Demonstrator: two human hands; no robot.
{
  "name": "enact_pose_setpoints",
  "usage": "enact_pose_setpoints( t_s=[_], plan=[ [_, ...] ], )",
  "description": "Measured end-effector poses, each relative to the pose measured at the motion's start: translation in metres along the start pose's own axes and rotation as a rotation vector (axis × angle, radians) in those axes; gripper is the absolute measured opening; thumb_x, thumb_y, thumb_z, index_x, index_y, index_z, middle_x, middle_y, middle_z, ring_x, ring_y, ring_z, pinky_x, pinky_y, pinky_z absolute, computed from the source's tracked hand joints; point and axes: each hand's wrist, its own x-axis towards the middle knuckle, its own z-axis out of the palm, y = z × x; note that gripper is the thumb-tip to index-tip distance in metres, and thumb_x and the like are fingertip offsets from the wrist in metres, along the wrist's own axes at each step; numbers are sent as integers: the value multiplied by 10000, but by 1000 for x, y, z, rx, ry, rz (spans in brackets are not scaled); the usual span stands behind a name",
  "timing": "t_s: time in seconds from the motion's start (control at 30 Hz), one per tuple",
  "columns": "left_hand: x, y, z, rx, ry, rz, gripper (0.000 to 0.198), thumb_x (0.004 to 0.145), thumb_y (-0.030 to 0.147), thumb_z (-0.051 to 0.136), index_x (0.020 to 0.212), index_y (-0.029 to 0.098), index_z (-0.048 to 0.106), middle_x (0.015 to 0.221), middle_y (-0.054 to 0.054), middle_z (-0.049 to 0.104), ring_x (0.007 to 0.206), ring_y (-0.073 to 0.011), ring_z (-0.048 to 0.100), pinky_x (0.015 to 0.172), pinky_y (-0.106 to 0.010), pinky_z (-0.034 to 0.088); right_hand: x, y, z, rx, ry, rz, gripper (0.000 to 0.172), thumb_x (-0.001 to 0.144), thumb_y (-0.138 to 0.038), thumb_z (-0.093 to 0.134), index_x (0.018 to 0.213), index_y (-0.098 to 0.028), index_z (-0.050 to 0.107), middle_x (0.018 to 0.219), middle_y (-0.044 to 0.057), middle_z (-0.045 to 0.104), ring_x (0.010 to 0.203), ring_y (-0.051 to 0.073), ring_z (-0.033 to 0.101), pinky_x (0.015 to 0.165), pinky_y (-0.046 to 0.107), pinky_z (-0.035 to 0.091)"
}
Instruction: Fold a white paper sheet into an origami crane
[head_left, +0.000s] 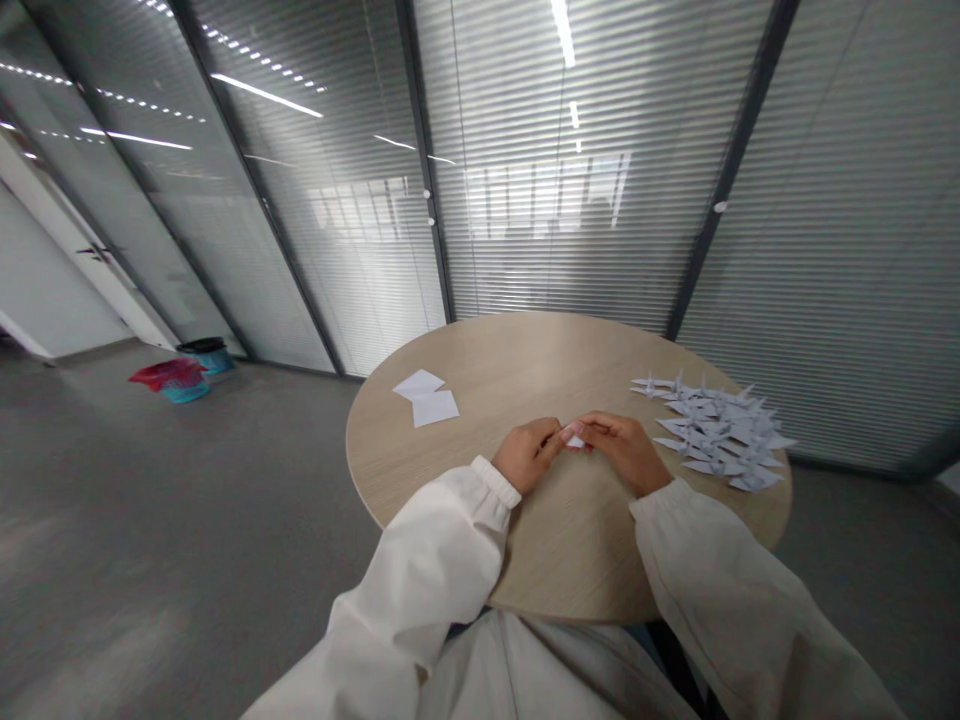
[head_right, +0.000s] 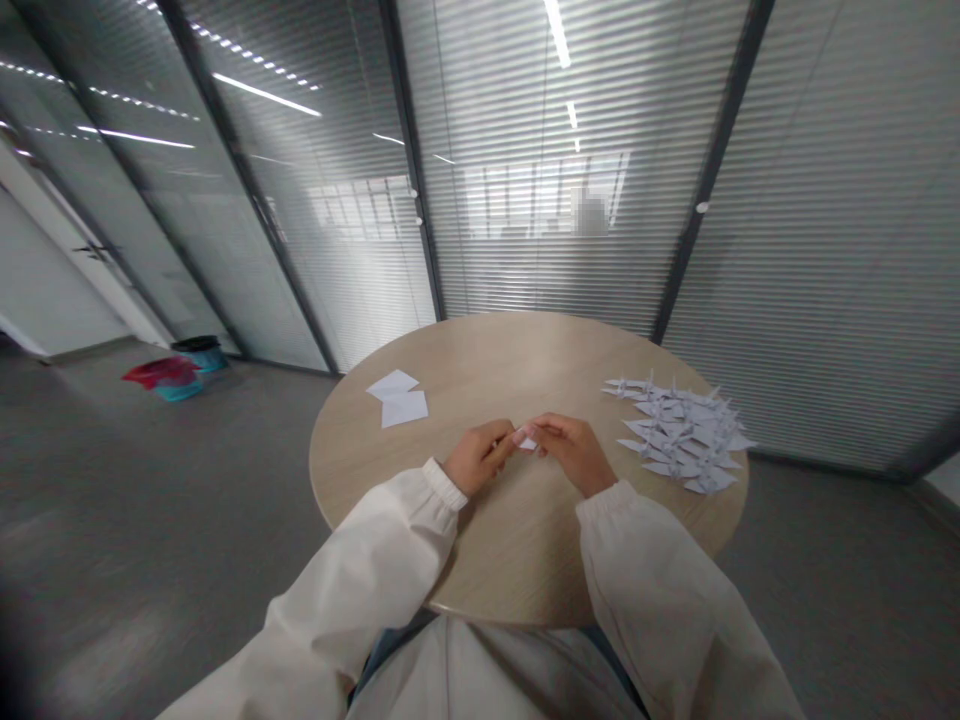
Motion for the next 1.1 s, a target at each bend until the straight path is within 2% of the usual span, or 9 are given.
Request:
enact_pose_setpoints(
  t_s=[0.2, 0.5, 0.73, 0.93, 1.1],
  plan=[
    [0, -1, -1, -5, 42, 1, 387, 892, 429, 323, 656, 167, 481, 537, 32, 469, 526, -84, 457, 551, -201, 362, 0, -3, 0, 28, 22, 17, 286, 751, -460, 576, 782, -196, 683, 653, 17, 633, 594, 150, 552, 590, 273, 428],
    [-1, -2, 0, -51, -41, -42, 382, 898, 425, 310, 662, 169, 466, 523, 36, 503, 513, -84, 481, 561, -198, 376, 0, 5, 1, 27, 3, 24, 260, 730, -439, 613, 758, -184, 660, 659, 15, 636, 641, 158, 574, 615, 278, 438],
    [-1, -1, -1, -7, 22, -28, 379, 909, 404, 284, 680, 171, 475, 546, 29, 499, 522, -89, 473, 576, -203, 374, 0, 2, 2, 90, -30, 20, 265, 737, -420, 617, 842, -178, 648, 665, 7, 628, 611, 133, 553, 598, 256, 429],
    [-1, -1, -1, 14, 22, -30, 382, 906, 406, 282, 671, 169, 468, 564, 24, 502, 522, -85, 469, 574, -197, 374, 2, 11, 2, 118, -47, 12, 293, 712, -425, 640, 841, -163, 631, 685, 15, 639, 651, 141, 575, 630, 263, 446],
    [-2, -2, 0, -15, 19, -31, 360, 899, 416, 298, 716, 169, 485, 587, 23, 519, 524, -81, 481, 558, -193, 377, 2, 11, 3, 110, -29, 9, 303, 702, -423, 647, 880, -186, 586, 668, -2, 622, 617, 136, 570, 595, 259, 450]
  ],
)
